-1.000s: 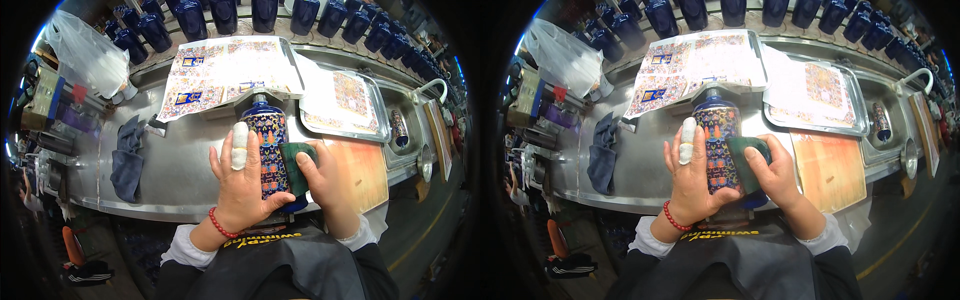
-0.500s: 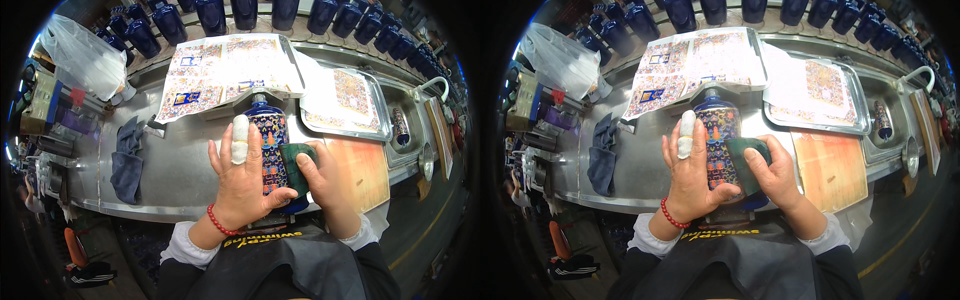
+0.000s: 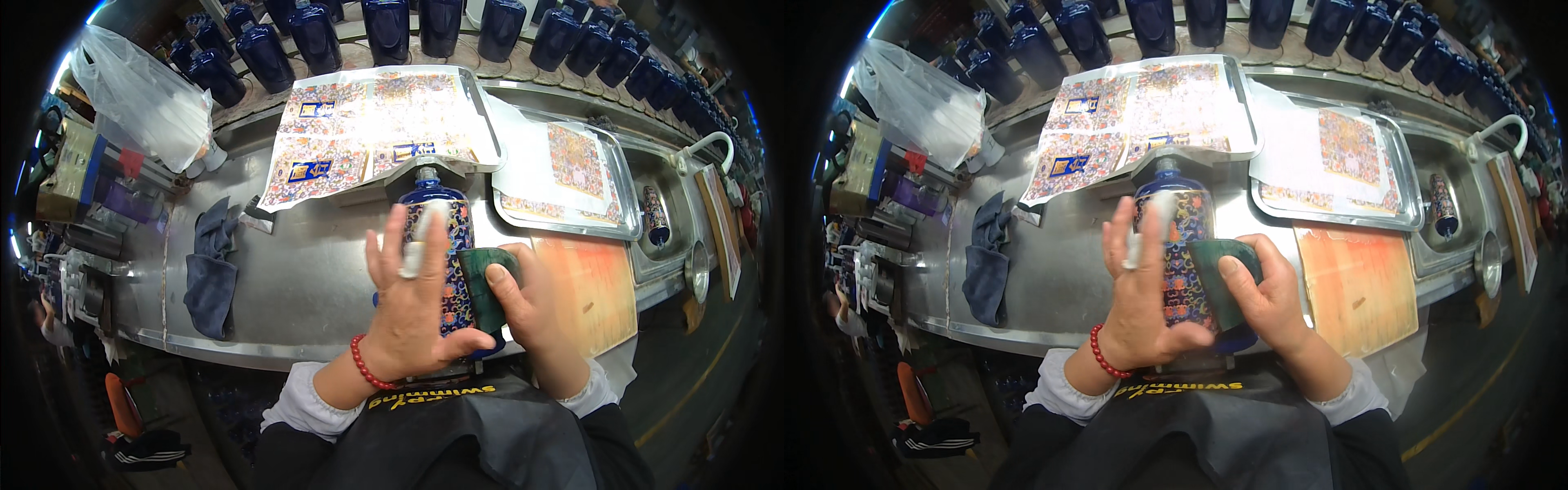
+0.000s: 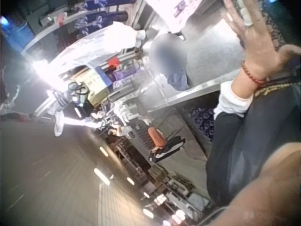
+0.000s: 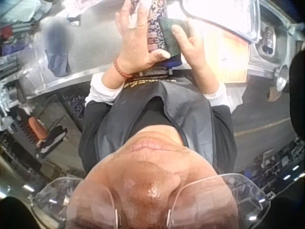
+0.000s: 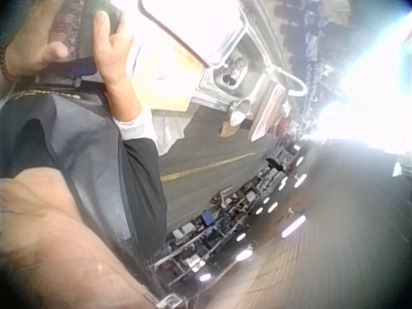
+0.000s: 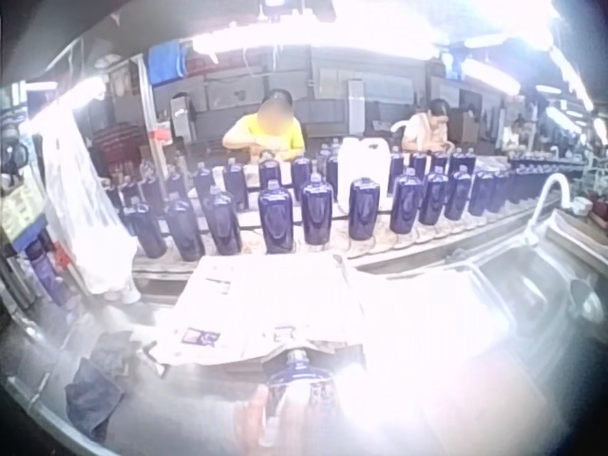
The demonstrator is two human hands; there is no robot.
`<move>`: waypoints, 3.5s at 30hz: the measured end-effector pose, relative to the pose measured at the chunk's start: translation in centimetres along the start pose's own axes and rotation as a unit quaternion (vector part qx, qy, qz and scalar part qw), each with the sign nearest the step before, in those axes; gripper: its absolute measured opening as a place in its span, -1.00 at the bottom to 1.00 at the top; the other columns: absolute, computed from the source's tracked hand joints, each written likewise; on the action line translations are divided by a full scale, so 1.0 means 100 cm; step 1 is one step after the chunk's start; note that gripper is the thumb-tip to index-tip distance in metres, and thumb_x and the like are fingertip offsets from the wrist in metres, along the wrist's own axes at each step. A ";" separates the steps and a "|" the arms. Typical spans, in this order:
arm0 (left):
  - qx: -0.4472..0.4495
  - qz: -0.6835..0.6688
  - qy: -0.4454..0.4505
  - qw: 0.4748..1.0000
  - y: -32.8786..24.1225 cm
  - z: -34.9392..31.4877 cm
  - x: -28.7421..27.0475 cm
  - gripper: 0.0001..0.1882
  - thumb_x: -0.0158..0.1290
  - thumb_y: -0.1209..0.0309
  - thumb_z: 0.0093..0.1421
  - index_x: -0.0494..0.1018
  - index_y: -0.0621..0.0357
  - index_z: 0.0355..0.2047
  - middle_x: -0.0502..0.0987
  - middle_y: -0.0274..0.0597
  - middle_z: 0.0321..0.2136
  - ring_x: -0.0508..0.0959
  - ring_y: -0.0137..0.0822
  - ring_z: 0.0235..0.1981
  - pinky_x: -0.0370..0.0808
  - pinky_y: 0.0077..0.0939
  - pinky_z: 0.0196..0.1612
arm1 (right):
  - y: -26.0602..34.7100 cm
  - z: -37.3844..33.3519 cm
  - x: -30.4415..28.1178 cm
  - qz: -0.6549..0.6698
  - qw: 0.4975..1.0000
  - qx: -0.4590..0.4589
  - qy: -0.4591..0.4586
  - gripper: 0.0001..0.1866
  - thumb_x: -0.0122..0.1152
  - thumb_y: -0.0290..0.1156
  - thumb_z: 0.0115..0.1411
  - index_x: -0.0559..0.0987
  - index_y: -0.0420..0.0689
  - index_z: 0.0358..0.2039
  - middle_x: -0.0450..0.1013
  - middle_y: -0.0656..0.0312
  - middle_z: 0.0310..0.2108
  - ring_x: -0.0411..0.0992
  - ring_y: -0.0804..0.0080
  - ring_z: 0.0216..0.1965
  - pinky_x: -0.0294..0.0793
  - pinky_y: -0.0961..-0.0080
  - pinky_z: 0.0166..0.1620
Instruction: The person smooths a decorative label on a blue cylindrical container using a green sponge, then cuts a sheet of patterned labels with scissors and applies another label to a second container. The person handles the containers and label sheets on a stainless steel workbench.
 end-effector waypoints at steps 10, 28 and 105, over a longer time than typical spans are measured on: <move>-0.017 0.149 0.037 0.988 0.002 0.008 -0.010 0.31 -0.25 -0.57 0.02 -0.05 0.45 0.37 0.16 0.21 0.30 -0.08 0.18 0.37 -0.41 0.36 0.29 | -0.003 0.001 0.001 0.014 1.000 -0.002 0.001 -0.75 0.17 -0.32 0.34 0.46 -0.26 -0.15 0.48 0.30 -0.40 0.37 0.64 -0.36 0.41 0.61 -0.27; -0.002 0.012 -0.084 0.996 0.016 -0.004 -0.021 0.10 -0.14 -0.38 0.18 0.10 0.47 0.32 0.32 0.16 0.21 0.06 0.10 0.36 -0.29 0.20 0.35 | 0.003 0.007 -0.005 -0.012 1.000 0.005 0.009 -0.80 0.17 -0.36 0.32 0.49 -0.25 -0.18 0.48 0.30 -0.40 0.38 0.65 -0.35 0.42 0.63 -0.26; -0.033 0.195 -0.077 0.977 -0.011 -0.061 -0.015 0.10 0.28 -0.20 -0.08 0.20 0.32 0.29 0.44 0.11 0.07 0.10 0.15 0.31 -0.34 0.37 0.30 | 0.064 -0.026 0.013 -0.216 0.864 -0.357 0.283 -0.70 0.39 -0.57 -0.08 0.64 -0.10 -0.25 0.42 0.26 -0.43 0.41 0.33 -0.38 0.36 0.41 -0.31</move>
Point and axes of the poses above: each hand's wrist, its own z-axis towards the middle knuckle, its own x-axis out of the palm, y = z × x, the point moved 5 cm from there along z, towards the middle knuckle
